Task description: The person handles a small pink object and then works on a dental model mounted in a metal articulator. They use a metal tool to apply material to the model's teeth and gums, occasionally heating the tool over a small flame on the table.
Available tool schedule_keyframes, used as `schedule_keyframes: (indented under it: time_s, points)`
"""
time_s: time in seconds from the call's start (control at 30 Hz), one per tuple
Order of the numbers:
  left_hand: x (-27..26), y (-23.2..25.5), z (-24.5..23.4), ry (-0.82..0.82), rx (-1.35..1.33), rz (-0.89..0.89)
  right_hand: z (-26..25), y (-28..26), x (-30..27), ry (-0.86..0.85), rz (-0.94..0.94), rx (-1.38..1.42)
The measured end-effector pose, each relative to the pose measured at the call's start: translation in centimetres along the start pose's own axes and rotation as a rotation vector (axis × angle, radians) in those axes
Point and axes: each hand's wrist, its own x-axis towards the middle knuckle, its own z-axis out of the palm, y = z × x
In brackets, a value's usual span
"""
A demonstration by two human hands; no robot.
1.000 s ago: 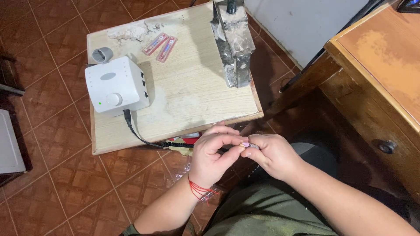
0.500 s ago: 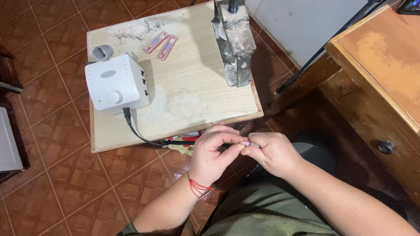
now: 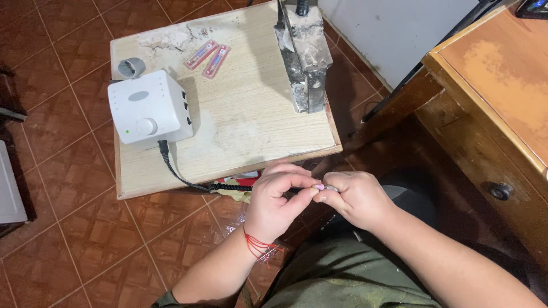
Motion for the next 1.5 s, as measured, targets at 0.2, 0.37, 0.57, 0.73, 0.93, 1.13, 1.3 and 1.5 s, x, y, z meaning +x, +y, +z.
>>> schedule_keyframes:
  time_s: [0.2,0.37,0.57,0.73,0.93,1.13,1.3,1.5]
  points:
    - [0.0,-0.2,0.0,-0.022,0.036,0.014,0.0,0.1,0.1,-0.005,0.006,-0.029]
    - [0.1,-0.2,0.0,-0.036,0.011,-0.015,-0.2,0.5,-0.1,0.003,-0.028,-0.096]
    - [0.3,0.1,-0.2,-0.049,0.103,0.063,-0.7,0.2,0.1,-0.023,0.007,-0.117]
    - [0.3,-0.2,-0.5,-0.074,0.146,0.086,-0.9,0.2,0.0,-0.062,0.019,-0.144]
    - [0.2,-0.1,0.0,-0.056,0.096,0.055,-0.7,0.5,-0.3,-0.036,0.0,-0.197]
    - [-0.1,-0.4,0.3,-0.04,0.05,0.02,-0.3,1.0,-0.4,-0.028,-0.026,-0.198]
    - [-0.3,-0.8,0.7,0.023,-0.002,0.02,-0.2,0.6,-0.2,0.007,0.022,-0.094]
    - [-0.1,-0.7,0.8,0.056,-0.012,0.067,0.8,0.5,-0.3,-0.007,0.074,0.179]
